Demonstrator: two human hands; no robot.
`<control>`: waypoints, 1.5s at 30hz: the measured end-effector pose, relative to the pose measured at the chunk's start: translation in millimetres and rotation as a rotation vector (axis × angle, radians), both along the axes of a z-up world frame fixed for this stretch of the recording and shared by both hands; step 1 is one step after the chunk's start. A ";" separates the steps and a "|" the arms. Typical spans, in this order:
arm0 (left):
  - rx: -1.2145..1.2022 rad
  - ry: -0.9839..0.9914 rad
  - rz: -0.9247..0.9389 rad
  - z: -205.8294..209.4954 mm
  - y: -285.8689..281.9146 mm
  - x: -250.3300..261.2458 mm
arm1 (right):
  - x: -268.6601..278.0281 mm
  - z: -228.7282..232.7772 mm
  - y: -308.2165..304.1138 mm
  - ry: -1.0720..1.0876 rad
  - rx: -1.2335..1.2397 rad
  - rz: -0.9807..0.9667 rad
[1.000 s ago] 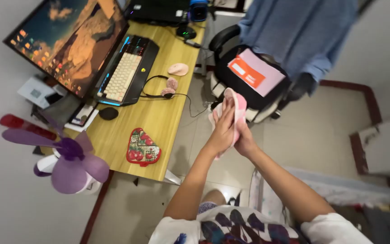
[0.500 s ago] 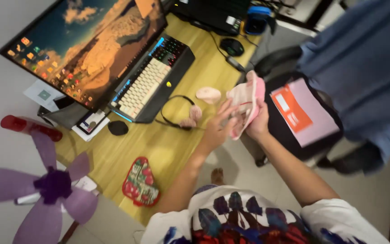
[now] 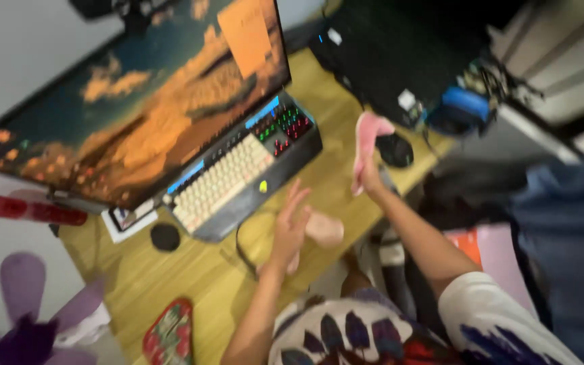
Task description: The recorder uses a pink cloth to wipe down a computer monitor, keyboard, mouse, and desk surface.
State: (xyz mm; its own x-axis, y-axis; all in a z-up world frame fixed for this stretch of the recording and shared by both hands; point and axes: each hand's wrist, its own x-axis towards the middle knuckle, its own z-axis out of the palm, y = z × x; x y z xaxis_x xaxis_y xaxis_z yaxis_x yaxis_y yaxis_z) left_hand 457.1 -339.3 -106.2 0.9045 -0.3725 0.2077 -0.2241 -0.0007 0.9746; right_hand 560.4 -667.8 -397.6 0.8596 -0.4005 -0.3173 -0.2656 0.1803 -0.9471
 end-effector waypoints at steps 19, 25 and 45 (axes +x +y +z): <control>0.151 0.220 0.247 -41.6 -119.8 110.9 | 311.4 114.7 27.2 0.016 -1.078 0.578; 0.135 0.240 0.209 -39.8 -129.8 138.8 | 383.9 75.2 37.0 -0.073 -1.114 0.433; 0.082 0.254 0.182 -39.8 -132.3 171.1 | 405.3 87.5 20.4 -0.535 -1.304 0.684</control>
